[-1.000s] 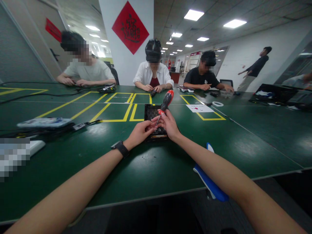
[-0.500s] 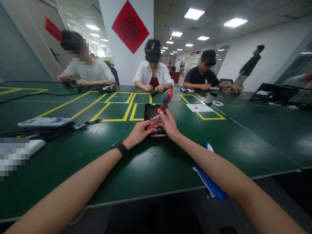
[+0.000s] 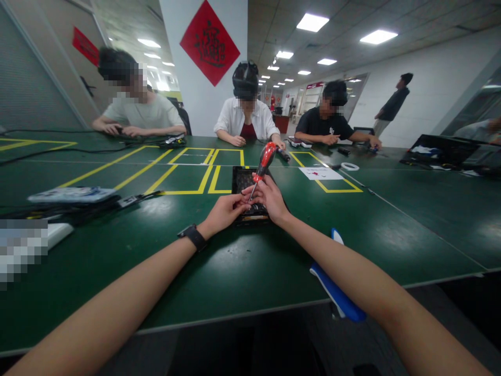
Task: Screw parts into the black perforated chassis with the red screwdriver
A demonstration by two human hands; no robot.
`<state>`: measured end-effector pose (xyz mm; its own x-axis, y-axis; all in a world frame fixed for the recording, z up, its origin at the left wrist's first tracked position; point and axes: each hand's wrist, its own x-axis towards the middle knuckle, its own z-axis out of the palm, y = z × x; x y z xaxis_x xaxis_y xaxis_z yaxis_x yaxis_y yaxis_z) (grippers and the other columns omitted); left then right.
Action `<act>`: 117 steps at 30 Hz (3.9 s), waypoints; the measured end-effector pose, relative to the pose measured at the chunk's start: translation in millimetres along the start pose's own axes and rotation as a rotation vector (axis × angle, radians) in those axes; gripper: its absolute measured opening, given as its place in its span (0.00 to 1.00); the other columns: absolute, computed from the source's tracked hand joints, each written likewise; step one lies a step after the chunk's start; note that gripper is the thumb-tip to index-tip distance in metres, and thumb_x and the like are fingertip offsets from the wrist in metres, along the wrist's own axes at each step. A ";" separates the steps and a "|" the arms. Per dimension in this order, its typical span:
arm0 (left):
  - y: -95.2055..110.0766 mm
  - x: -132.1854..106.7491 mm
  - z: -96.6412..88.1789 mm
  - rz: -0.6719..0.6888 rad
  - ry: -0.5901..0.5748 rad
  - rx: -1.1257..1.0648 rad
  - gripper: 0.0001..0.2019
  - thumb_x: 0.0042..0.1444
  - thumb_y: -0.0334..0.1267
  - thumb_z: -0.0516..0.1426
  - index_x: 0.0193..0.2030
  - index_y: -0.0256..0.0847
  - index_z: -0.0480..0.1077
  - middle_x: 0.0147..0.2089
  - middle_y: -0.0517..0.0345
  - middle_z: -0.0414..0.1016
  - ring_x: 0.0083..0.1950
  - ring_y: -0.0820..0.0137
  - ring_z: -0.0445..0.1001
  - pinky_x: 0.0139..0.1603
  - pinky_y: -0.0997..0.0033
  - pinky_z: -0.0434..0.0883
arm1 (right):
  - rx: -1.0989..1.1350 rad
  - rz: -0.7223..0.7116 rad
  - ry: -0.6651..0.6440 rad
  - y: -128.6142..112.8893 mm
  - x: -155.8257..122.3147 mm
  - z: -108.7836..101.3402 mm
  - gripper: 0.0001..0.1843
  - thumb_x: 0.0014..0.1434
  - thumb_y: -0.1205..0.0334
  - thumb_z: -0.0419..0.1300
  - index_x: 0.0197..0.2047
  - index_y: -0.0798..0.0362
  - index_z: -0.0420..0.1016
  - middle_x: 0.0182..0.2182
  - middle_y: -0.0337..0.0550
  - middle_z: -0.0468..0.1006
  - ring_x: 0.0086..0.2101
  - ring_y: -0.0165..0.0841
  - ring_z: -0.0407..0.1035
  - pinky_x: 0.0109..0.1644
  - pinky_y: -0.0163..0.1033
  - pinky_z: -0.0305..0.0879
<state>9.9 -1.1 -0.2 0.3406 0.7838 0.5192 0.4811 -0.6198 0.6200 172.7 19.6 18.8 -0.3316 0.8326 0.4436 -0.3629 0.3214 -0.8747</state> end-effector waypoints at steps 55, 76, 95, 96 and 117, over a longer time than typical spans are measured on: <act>3.1 0.3 0.6 -0.013 0.003 0.014 0.18 0.53 0.43 0.58 0.48 0.35 0.69 0.29 0.62 0.69 0.27 0.76 0.64 0.30 0.76 0.62 | -0.003 -0.022 -0.010 -0.3 -1.5 3.0 0.17 0.59 0.54 0.54 0.49 0.50 0.59 0.29 0.38 0.76 0.27 0.27 0.72 0.28 0.32 0.70; -5.3 -0.5 1.9 -0.006 0.000 0.007 0.13 0.55 0.42 0.55 0.41 0.34 0.72 0.35 0.53 0.76 0.31 0.70 0.70 0.35 0.71 0.67 | 0.019 0.014 -0.008 1.4 0.1 0.4 0.17 0.60 0.52 0.52 0.49 0.52 0.62 0.27 0.39 0.77 0.26 0.27 0.71 0.29 0.32 0.69; 7.2 -0.4 0.1 -0.042 0.033 -0.029 0.11 0.49 0.41 0.60 0.34 0.37 0.65 0.26 0.62 0.70 0.25 0.75 0.67 0.29 0.75 0.65 | -0.030 -0.031 -0.014 -2.2 -3.2 4.3 0.18 0.59 0.50 0.54 0.48 0.50 0.60 0.29 0.37 0.76 0.26 0.26 0.71 0.28 0.31 0.69; 6.6 -0.4 0.1 -0.044 0.026 -0.037 0.11 0.50 0.40 0.60 0.35 0.37 0.66 0.27 0.61 0.71 0.26 0.75 0.68 0.29 0.74 0.66 | -0.013 -0.019 -0.018 -1.9 -2.9 3.7 0.18 0.59 0.50 0.53 0.49 0.50 0.60 0.28 0.37 0.76 0.26 0.26 0.71 0.28 0.31 0.69; 4.7 -0.6 3.2 -0.045 0.066 0.043 0.13 0.50 0.46 0.59 0.30 0.37 0.67 0.23 0.62 0.68 0.24 0.76 0.63 0.26 0.76 0.61 | -0.004 -0.037 0.017 0.1 -1.2 3.9 0.19 0.58 0.51 0.55 0.50 0.49 0.60 0.28 0.37 0.76 0.26 0.26 0.71 0.27 0.31 0.70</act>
<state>14.5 -4.4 0.5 0.2646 0.8055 0.5303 0.5292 -0.5810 0.6184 169.6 16.8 18.9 -0.3031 0.8277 0.4723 -0.3712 0.3539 -0.8585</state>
